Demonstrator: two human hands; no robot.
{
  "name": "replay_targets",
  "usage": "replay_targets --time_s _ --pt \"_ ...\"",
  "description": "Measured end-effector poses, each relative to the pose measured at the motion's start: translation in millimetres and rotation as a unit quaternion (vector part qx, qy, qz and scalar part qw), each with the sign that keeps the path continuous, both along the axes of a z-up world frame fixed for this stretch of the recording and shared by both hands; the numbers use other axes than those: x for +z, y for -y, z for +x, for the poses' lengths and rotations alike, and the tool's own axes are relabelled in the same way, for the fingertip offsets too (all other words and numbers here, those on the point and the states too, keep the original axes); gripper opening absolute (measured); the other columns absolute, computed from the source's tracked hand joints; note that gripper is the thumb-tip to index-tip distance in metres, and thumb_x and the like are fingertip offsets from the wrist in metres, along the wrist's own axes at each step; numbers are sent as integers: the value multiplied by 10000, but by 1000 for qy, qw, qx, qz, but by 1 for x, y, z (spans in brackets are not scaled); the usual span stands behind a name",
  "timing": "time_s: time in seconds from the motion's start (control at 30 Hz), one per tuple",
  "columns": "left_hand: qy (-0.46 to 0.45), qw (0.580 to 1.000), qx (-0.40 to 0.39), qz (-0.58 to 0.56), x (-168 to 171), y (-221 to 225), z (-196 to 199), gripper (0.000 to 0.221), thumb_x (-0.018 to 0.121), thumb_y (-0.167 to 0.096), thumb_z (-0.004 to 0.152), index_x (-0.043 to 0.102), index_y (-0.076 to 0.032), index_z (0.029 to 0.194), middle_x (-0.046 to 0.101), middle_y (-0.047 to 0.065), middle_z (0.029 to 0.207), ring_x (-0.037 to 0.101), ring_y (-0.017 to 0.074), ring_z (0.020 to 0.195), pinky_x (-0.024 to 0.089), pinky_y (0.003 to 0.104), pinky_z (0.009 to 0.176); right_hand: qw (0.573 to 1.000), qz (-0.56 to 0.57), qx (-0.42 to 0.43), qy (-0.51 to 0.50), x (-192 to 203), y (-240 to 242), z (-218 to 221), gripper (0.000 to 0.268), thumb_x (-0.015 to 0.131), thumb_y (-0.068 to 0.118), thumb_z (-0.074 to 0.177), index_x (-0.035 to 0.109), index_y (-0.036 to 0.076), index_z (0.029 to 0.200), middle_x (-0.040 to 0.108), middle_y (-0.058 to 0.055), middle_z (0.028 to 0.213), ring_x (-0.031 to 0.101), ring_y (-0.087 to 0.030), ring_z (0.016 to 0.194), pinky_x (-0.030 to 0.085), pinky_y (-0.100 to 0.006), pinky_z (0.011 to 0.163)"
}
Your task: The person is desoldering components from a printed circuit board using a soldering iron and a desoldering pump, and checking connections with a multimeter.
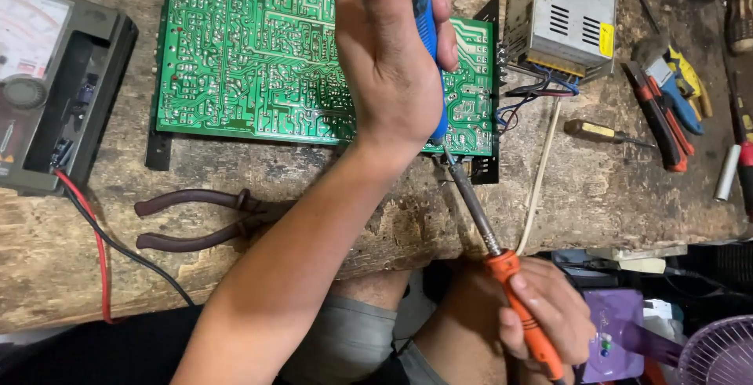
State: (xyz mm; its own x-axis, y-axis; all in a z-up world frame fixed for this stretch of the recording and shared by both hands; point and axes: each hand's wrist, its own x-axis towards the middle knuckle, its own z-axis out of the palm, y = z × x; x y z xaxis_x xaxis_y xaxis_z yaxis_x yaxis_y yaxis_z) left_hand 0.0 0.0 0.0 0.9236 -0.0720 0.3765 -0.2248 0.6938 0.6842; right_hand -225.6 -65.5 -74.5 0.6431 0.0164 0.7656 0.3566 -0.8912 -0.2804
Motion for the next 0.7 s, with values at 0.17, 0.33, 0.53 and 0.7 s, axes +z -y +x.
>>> replay_targets --time_s 0.17,0.33,0.53,0.7 --pt "1 1000 14 25 4 0 -1 477 216 -574 782 345 -117 731 406 13 565 399 94 351 317 182 335 997 -40 -13 -64 12 -6 -2 209 486 148 758 513 -34 858 523 -183 716 574 -309 629 527 -327 576" --pt "2 1000 11 13 2 2 -2 454 235 -566 789 341 -125 766 408 22 585 407 106 360 322 188 343 993 110 -39 -6 -7 -9 -11 268 506 158 739 482 -59 894 542 -196 736 576 -277 611 521 -335 590" --pt "-23 1000 -3 -7 0 4 -2 437 269 -578 782 328 -147 824 416 40 594 399 117 359 312 198 330 974 196 -107 22 -15 -13 -16 268 503 142 697 495 -60 874 548 -220 778 585 -308 650 524 -342 628" --pt "-3 1000 8 6 1 4 -4 424 251 -573 790 300 -151 798 406 31 595 398 112 359 302 182 323 972 208 -99 37 -16 -15 -14 288 505 147 680 492 -72 867 547 -217 749 588 -311 617 514 -331 588"
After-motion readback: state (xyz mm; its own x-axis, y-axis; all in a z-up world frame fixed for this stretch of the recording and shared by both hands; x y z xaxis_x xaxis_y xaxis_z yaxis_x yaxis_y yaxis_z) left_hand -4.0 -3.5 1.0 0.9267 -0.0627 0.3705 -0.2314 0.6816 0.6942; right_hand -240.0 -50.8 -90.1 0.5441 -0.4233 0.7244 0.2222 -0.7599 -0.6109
